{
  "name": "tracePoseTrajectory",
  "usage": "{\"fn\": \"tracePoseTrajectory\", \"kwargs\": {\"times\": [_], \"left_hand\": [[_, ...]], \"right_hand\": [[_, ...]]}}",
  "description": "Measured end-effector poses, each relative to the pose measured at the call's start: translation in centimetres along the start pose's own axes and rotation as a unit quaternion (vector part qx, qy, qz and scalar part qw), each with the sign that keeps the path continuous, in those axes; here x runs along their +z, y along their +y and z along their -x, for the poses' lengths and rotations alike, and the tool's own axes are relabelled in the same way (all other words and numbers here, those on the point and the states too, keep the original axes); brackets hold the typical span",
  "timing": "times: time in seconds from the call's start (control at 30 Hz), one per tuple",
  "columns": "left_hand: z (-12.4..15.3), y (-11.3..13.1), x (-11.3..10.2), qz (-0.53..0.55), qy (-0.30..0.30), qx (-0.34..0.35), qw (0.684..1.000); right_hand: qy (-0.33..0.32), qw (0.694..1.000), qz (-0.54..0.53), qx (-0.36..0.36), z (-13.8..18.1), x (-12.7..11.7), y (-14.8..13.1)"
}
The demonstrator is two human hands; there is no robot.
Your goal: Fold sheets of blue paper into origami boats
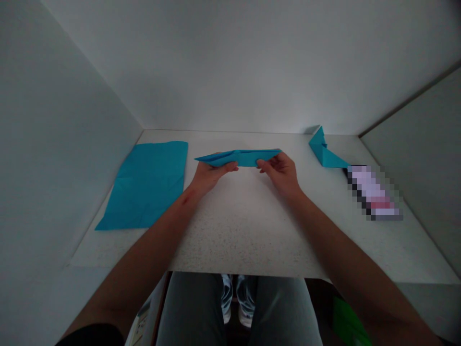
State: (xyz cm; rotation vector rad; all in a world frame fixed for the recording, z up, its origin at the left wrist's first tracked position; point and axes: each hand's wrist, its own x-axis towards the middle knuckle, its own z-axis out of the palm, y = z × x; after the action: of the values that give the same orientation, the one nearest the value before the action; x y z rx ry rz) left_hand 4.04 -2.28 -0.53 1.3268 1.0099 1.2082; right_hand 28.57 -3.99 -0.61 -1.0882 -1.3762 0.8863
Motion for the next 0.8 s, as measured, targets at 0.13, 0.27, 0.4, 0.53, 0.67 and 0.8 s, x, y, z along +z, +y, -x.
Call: {"fn": "tracePoseTrajectory", "kwargs": {"times": [0.13, 0.27, 0.4, 0.53, 0.67, 0.8], "left_hand": [[-0.1, -0.2, 0.2, 0.020, -0.002, -0.024, 1.000], [-0.7, -0.2, -0.2, 0.009, 0.006, -0.021, 1.000], [-1.5, -0.8, -1.2, 0.019, 0.064, 0.005, 0.998], [-2.1, -1.3, -1.7, 0.021, 0.112, 0.023, 0.993], [-2.0, -1.2, -1.6, 0.002, 0.084, 0.026, 0.996], [-2.0, -1.1, -1.6, 0.008, 0.089, 0.028, 0.996]], "right_hand": [[-0.049, 0.998, 0.034, 0.024, 0.1, -0.1, 0.1], [-0.090, 0.995, 0.038, 0.024, 0.1, -0.4, 0.0], [-0.123, 0.987, 0.106, 0.017, 0.2, -0.6, -0.1], [-0.102, 0.989, 0.106, -0.003, 0.3, -0.4, -0.2], [-0.041, 0.997, 0.046, -0.040, 0.2, -0.4, -0.3], [-0.042, 0.996, 0.048, -0.054, 0.0, -1.0, -0.1]]}}
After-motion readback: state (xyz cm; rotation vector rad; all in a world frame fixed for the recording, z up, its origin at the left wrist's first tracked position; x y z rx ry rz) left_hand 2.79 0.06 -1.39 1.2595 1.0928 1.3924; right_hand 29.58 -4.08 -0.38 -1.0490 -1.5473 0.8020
